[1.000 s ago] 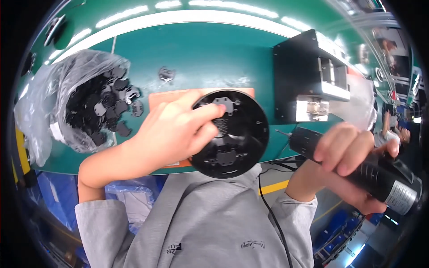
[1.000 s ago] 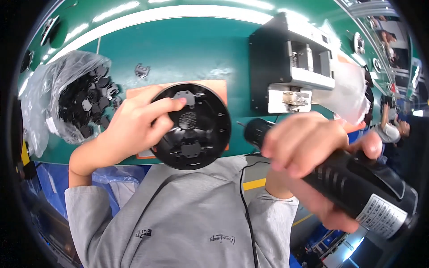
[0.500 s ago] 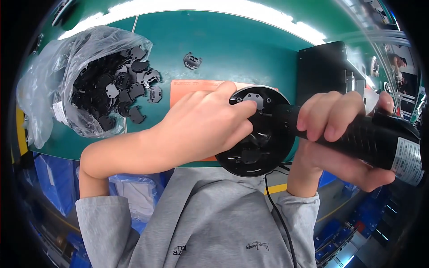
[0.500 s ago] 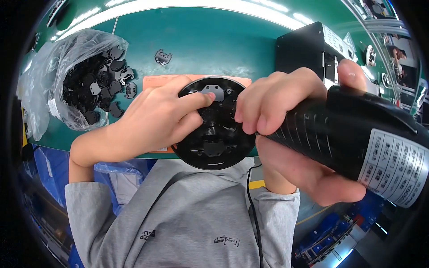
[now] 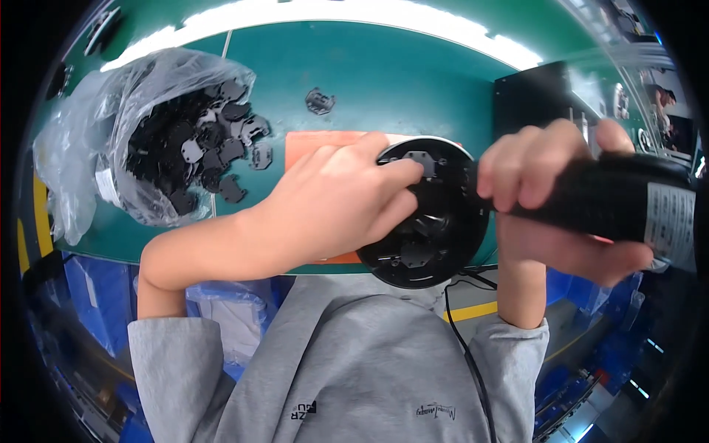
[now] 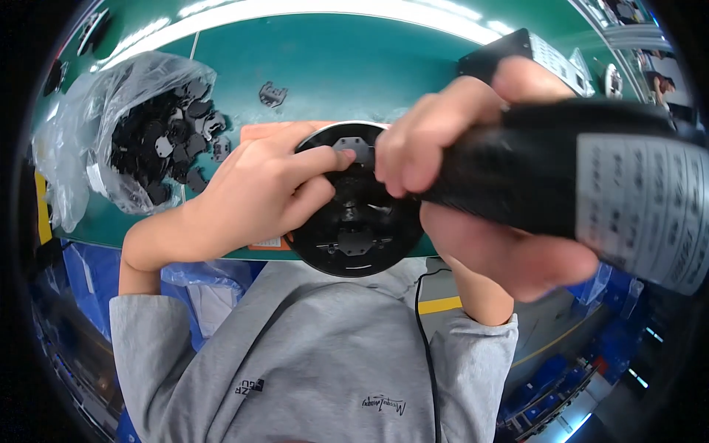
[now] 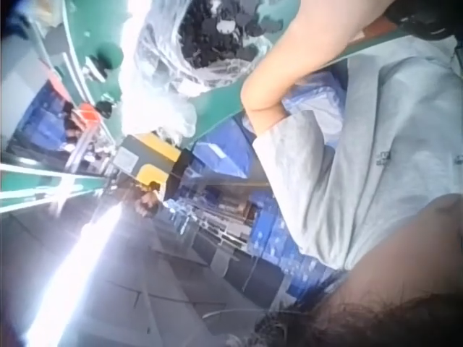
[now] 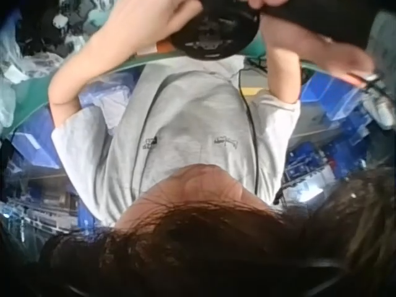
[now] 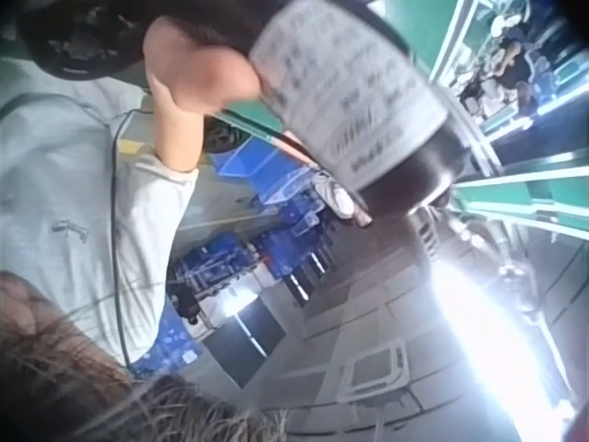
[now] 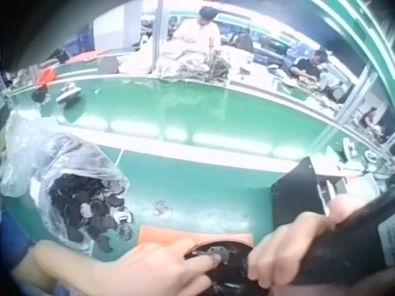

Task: Assembling internal plastic components into black circular lamp housings and securing them using an electric screwdriver.

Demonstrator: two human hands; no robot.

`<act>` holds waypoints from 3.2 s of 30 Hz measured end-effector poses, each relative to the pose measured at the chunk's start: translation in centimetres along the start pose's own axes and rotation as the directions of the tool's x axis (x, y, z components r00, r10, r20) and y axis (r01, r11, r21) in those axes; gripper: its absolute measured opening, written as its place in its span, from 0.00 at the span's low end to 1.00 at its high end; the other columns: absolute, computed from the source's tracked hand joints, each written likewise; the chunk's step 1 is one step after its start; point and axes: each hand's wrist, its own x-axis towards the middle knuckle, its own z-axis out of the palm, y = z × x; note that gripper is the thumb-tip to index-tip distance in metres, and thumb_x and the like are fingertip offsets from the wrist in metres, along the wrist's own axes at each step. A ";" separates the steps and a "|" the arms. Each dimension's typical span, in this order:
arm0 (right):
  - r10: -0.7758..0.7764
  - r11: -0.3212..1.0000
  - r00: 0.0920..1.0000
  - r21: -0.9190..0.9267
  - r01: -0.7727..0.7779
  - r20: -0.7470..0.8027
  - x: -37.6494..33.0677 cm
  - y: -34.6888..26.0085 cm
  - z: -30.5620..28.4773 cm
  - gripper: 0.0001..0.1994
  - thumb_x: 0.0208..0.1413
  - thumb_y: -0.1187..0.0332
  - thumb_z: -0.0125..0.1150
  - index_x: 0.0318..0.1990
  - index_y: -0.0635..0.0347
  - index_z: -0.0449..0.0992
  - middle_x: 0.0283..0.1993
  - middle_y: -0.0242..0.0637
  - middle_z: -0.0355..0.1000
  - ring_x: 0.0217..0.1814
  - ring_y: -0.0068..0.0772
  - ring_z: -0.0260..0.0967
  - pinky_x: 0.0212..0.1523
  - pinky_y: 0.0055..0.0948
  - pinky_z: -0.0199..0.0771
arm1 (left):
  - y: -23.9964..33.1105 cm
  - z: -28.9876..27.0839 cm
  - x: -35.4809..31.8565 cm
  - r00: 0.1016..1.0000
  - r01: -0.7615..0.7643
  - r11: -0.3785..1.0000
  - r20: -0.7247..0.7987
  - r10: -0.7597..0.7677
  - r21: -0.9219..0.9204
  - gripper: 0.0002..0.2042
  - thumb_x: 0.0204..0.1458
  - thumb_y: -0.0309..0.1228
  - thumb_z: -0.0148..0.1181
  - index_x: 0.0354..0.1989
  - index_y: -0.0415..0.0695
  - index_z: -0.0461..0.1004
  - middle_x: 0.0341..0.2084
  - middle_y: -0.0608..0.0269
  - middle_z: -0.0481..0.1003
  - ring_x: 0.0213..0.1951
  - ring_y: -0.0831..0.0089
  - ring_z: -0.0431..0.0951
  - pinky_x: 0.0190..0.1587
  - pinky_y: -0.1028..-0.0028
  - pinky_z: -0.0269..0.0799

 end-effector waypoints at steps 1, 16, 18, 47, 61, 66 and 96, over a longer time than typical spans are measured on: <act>-0.087 0.996 0.992 0.005 0.087 0.094 0.0 -0.9 -0.6 0.44 0.44 0.29 0.52 0.58 0.57 0.60 0.25 0.32 0.63 0.17 0.28 0.58 0.21 0.31 0.65 | 0.0 -0.1 -0.1 1.000 0.006 1.000 -0.005 -0.006 0.010 0.10 0.43 0.24 0.56 0.35 0.41 0.76 0.40 0.50 0.74 0.37 0.53 0.76 0.39 0.64 0.72; -0.359 0.834 0.836 -0.545 0.088 -0.415 -6.1 -8.5 -9.5 0.37 0.48 0.27 0.41 0.46 0.55 0.64 0.20 0.33 0.63 0.14 0.28 0.56 0.16 0.30 0.60 | 0.4 -0.3 0.3 0.992 -0.072 0.996 -0.098 0.078 0.060 0.10 0.41 0.21 0.55 0.34 0.41 0.77 0.31 0.49 0.74 0.27 0.55 0.76 0.29 0.64 0.74; -0.323 0.851 0.853 -0.519 0.073 -0.410 -6.8 -8.7 -9.7 0.38 0.48 0.27 0.40 0.47 0.55 0.65 0.19 0.32 0.62 0.14 0.28 0.56 0.16 0.29 0.61 | 0.4 -0.2 0.2 0.992 -0.072 0.994 -0.102 0.080 0.080 0.10 0.41 0.21 0.55 0.34 0.40 0.77 0.31 0.50 0.74 0.25 0.56 0.76 0.27 0.65 0.74; -0.047 0.999 0.997 -0.014 0.048 0.068 2.2 1.2 0.4 0.44 0.46 0.27 0.44 0.57 0.56 0.60 0.22 0.35 0.62 0.18 0.30 0.61 0.20 0.32 0.67 | -0.5 -1.4 -0.9 0.999 0.008 0.997 0.051 -0.012 0.074 0.10 0.45 0.29 0.58 0.38 0.45 0.77 0.27 0.53 0.73 0.21 0.56 0.75 0.24 0.63 0.73; -0.130 0.991 0.992 0.020 0.130 -0.001 2.0 -1.3 -0.8 0.43 0.46 0.28 0.46 0.56 0.58 0.60 0.23 0.34 0.63 0.17 0.29 0.58 0.19 0.31 0.64 | -0.4 -1.6 -0.2 0.999 -0.027 0.998 0.046 0.025 0.053 0.10 0.44 0.26 0.55 0.37 0.43 0.76 0.26 0.51 0.74 0.23 0.55 0.76 0.26 0.63 0.73; -0.339 0.899 0.877 -0.393 0.194 -0.341 -3.7 -9.1 -7.4 0.40 0.45 0.27 0.43 0.47 0.57 0.66 0.20 0.33 0.61 0.16 0.27 0.57 0.18 0.29 0.61 | -0.5 -1.3 -0.1 0.999 -0.028 1.000 -0.027 0.028 -0.007 0.06 0.45 0.26 0.55 0.32 0.43 0.75 0.20 0.54 0.73 0.22 0.56 0.75 0.25 0.62 0.71; -0.165 0.984 0.982 -0.082 0.158 -0.093 0.4 -4.8 0.3 0.44 0.46 0.29 0.49 0.58 0.58 0.59 0.24 0.38 0.64 0.18 0.34 0.61 0.20 0.36 0.68 | -0.3 -2.4 -1.2 0.991 -0.130 0.971 0.047 0.123 0.198 0.06 0.45 0.30 0.59 0.29 0.43 0.71 0.23 0.52 0.71 0.18 0.57 0.75 0.20 0.64 0.72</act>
